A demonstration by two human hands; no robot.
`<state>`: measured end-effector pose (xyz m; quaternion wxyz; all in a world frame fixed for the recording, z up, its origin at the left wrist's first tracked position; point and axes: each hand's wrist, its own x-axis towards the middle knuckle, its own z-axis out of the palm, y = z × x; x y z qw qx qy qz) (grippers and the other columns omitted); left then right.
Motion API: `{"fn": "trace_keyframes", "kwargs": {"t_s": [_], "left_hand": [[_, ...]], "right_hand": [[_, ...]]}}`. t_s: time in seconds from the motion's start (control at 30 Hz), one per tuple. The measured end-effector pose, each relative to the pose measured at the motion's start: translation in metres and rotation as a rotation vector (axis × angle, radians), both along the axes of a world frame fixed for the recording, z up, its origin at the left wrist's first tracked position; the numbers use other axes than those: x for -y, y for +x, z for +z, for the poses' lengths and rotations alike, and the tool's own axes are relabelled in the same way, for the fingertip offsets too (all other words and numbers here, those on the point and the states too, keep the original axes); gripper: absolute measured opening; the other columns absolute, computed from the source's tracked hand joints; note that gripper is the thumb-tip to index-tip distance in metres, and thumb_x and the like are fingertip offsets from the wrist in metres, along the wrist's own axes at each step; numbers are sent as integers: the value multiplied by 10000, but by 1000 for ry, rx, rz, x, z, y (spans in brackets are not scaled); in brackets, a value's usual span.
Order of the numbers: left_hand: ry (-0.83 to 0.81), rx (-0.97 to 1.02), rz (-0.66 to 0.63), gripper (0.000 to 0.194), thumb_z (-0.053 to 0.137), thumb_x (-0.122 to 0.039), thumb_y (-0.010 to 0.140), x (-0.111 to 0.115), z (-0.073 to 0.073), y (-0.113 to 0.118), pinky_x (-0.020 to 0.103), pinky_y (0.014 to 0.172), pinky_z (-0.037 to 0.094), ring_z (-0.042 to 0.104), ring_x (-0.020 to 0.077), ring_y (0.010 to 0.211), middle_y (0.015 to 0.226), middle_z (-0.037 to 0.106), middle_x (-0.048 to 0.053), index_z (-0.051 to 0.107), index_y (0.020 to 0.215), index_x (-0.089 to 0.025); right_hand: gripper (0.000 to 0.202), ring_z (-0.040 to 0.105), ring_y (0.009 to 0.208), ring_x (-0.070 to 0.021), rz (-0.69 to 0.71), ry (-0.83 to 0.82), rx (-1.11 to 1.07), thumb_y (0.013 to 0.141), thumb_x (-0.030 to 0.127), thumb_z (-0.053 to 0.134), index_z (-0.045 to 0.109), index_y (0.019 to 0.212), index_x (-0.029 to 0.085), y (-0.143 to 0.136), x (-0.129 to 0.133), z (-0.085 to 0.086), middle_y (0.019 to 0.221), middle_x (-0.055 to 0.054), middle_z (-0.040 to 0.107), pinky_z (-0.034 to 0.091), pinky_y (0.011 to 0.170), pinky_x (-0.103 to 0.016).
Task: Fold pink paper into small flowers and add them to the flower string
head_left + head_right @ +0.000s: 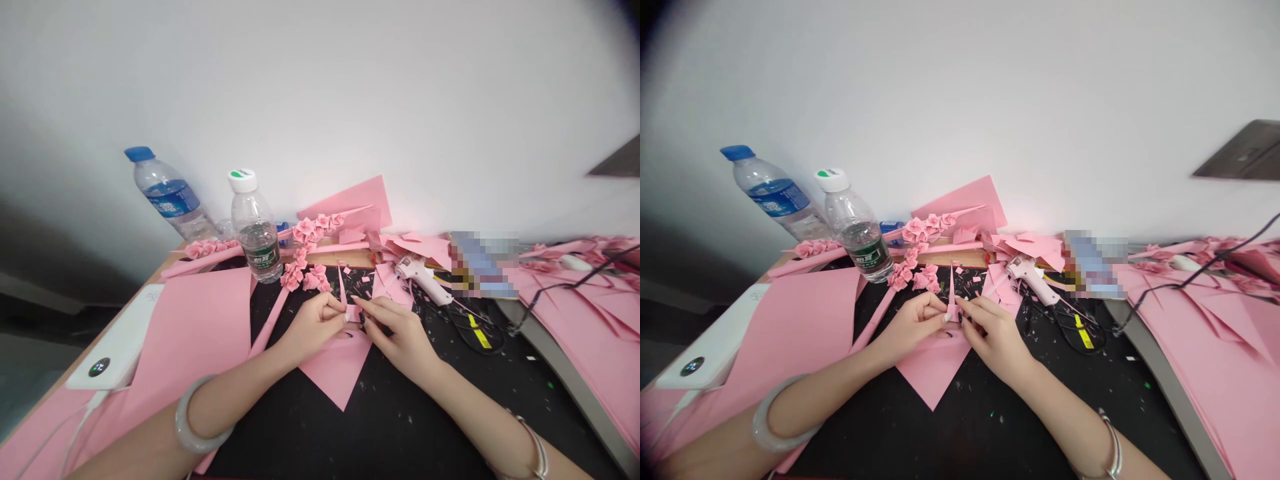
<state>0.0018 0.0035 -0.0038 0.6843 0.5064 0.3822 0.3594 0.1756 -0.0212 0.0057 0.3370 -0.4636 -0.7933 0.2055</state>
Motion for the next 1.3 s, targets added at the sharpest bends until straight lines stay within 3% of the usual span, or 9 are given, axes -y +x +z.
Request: {"fn": "trace_keyframes", "kwargs": {"t_s": [0.47,0.6,0.8,0.97,1.13,1.3], "left_hand": [[20,11,5,178,587,-244,733,1,-3,0,334,688,513,647,175,716,689,593,-2,436,747,-150],[7,18,6,197,611,-253,717,2,1,1,317,690,510,649,172,713,668,592,-14,443,745,-155],[-72,101,-28,297,625,-279,720,1,1,0,356,740,505,649,201,801,820,662,63,462,936,-156],[-50,78,-65,324,655,-261,687,0,0,0,334,779,491,635,204,841,887,667,92,578,965,-114],[-49,71,-66,291,659,-258,677,0,1,0,298,744,498,628,190,828,873,667,75,624,928,-114],[-30,67,-74,256,645,-266,692,0,0,-1,286,732,496,631,184,809,849,669,74,629,897,-114]], "right_hand": [[332,560,666,-135,-26,-9,-28,806,125,426,586,1086,205,-2,0,1,860,-62,569,480,582,-256],[343,567,781,-158,-34,-5,-56,815,114,405,596,1072,237,-2,-1,1,923,-66,560,484,666,-284],[339,548,884,-170,17,16,-111,824,107,409,609,1053,256,-2,-2,1,950,-60,549,465,764,-314],[299,559,809,-157,-71,17,-172,809,114,434,629,993,244,-7,3,-2,958,-62,542,483,643,-270],[230,515,575,-89,-163,-31,-240,799,145,469,622,951,226,-10,5,-6,1009,-65,533,456,490,-232],[177,549,643,-109,-159,-48,-267,786,135,491,626,870,213,-9,4,-8,1025,-70,523,464,495,-230]]}}
